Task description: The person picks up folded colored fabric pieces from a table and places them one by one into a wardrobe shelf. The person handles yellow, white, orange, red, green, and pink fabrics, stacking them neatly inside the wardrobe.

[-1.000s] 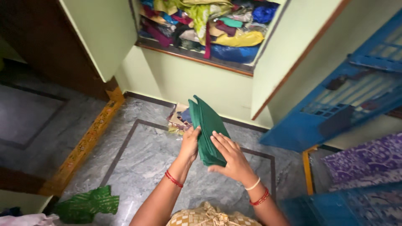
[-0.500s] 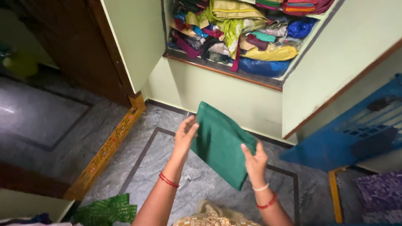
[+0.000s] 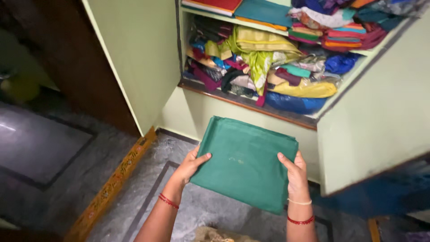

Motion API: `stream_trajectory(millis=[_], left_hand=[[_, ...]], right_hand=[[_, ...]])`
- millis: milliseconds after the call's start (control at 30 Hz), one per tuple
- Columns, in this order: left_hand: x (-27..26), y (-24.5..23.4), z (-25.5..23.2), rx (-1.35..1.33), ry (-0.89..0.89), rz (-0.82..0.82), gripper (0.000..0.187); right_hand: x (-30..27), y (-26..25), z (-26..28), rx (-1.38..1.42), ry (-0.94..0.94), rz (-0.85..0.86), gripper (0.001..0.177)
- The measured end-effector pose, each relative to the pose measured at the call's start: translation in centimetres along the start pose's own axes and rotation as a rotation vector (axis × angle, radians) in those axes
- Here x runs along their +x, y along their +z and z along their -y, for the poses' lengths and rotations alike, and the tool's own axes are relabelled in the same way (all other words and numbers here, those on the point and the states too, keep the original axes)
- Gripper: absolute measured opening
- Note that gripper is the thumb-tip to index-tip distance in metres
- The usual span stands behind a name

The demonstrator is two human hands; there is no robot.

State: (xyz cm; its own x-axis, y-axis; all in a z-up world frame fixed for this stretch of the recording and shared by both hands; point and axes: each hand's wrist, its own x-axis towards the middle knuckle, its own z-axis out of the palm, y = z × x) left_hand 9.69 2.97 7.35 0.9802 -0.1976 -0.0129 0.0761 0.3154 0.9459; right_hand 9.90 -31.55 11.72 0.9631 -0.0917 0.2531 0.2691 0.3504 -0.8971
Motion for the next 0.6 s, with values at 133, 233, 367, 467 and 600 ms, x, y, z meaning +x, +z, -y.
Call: stream_trajectory(millis=[133,233,367,467,600], left_hand=[[6.5,-1.8,-4.4,-0.029,0.081,-0.027,0.046],[11.5,-3.9,-6.1,-0.062,0.134,-0.066,0.044],[16.4,-7.4,-6.8,-0.054,0.197,-0.12,0.043],[19.6,-9.4,-7.6,-0.047,0.107,-0.144,0.042],[25.8,-10.9,-9.7,-0.055,0.125,-0.068,0.041]], right_hand=[[6.9,1.8,-1.5,-0.007,0.104,0.001,0.038],[11.7,3.0,-3.3,0.027,0.227,0.104,0.045],[16.1,5.5,-5.7,-0.036,0.188,0.215,0.051],[18.9,7.0,-7.4,-0.005,0.192,0.185,0.05],[24.1,7.3,-9.8,0.064,0.144,0.068,0.047]])
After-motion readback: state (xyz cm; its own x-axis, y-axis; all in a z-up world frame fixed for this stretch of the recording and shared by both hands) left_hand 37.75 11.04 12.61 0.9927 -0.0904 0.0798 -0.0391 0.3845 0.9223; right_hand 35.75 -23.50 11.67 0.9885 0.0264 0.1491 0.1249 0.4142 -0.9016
